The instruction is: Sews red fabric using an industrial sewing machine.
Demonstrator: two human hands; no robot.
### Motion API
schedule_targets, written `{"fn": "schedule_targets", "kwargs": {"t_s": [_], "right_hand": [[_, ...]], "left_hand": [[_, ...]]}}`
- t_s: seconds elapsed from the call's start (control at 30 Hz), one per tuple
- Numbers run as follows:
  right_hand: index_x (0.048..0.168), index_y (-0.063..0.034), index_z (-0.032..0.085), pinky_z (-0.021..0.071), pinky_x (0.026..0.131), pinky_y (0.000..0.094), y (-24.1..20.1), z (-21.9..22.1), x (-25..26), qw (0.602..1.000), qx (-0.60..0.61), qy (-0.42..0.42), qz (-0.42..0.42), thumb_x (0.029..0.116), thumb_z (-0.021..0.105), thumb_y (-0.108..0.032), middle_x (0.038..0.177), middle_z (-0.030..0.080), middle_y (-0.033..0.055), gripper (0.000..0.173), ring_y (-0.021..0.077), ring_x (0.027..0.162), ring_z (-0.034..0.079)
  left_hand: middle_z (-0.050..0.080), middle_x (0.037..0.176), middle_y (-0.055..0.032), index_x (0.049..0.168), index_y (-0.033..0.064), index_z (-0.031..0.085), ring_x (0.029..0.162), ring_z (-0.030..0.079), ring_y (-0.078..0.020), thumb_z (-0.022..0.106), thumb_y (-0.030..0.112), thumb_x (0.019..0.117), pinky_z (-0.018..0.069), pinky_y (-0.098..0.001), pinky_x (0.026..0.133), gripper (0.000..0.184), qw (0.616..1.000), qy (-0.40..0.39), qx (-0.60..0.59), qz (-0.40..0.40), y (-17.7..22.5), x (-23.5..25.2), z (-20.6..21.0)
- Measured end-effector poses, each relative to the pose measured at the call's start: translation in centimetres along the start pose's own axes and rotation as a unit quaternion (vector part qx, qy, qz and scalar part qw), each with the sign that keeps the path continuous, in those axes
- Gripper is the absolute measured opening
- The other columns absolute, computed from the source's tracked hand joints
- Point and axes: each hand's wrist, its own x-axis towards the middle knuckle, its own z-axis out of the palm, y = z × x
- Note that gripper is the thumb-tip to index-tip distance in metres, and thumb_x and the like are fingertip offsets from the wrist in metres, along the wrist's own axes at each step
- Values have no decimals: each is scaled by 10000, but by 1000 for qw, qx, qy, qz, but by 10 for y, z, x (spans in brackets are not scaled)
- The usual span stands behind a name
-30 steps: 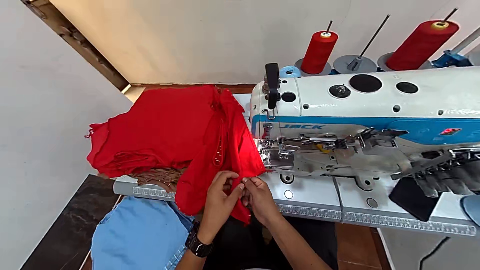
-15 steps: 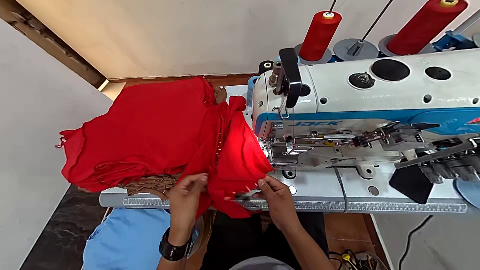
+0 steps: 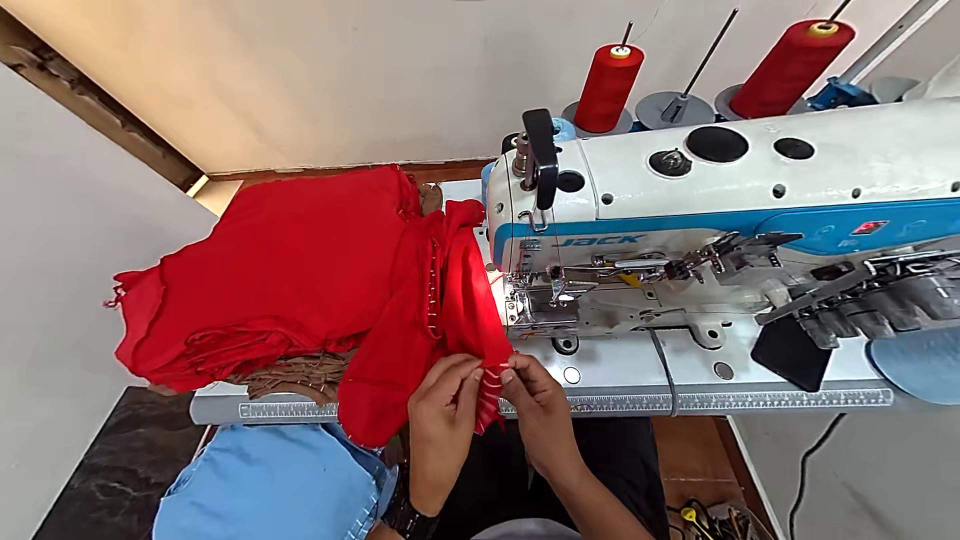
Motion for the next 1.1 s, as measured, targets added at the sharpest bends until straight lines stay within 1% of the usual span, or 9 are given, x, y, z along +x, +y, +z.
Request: {"fn": "schedule_targets", "kwargs": {"t_s": [0.17,0.27,0.33,0.47,0.57,0.67,0.87,1.0,1.1], "right_hand": [[1175,-46,544,608,777,390,-10,0,21,974,134,116,139,1109,353,-125,937,681,112,217,200,844,702],[1108,-26,609,567,758,323,-25,40,23,997,-16,-55,51,1057,455,-120,901,653,42,188,112,817,647],[1103,-33,646,557,742,256,-42,57,24,991,-32,-131,-23,1055,506,-157,880,660,3,193,55,798,637],[1171,-36,658,602,808,364,-20,-14,20,997,-53,-51,16,1096,425,-270,1003,706,71,339,157,901,693],[1074,-38,653,595,749,319,9,-64,4,990,-127,3,57,1100,393,-207,897,696,45,312,131,822,688],[1057,-45,662,590,701,283,12,-68,2,983,-177,0,37,1086,452,-174,859,698,27,248,107,780,687],[1108,-79,680,589,746,295,8,-48,35,962,-270,-21,34,1054,534,-315,890,713,9,283,92,814,693],[1064,-104,721,587,715,278,10,-32,41,959,-282,-21,16,1050,556,-316,866,713,-11,269,87,785,686],[1035,-109,717,571,710,287,15,-24,39,954,-301,-10,4,1059,525,-298,853,691,-12,271,84,767,661]], "left_hand": [[712,916,-7,1144,119,551,830,722,-122,360,168,1114,635,-354,748,199,887,150,-326,-292,-1,43,-57],[653,1042,66,1196,35,582,933,633,17,483,115,1071,543,-196,843,178,970,238,-22,-54,4,74,-113],[673,1135,-164,1204,-68,643,1059,636,-188,490,166,1077,506,-355,946,308,918,290,248,107,7,106,-151],[639,1047,-332,1153,-15,695,1015,609,-529,537,317,1058,447,-699,897,379,883,61,409,222,10,155,-79],[634,860,-66,892,162,788,879,591,-306,776,438,863,472,-527,768,278,913,-167,254,271,-49,159,-13],[691,1124,44,1115,250,787,1127,594,-187,718,397,927,473,-469,974,248,903,-286,140,289,-60,155,11],[703,1257,-27,1128,148,770,1215,630,-241,517,438,1022,418,-580,1087,399,857,-312,295,286,-48,186,-10],[700,1108,7,1024,166,764,1149,641,-187,621,395,981,426,-543,1126,274,851,-360,257,284,-49,184,-23],[684,1064,-15,952,111,710,1010,667,-152,585,264,1025,583,-402,906,210,868,-380,220,230,-58,165,-46]]}}
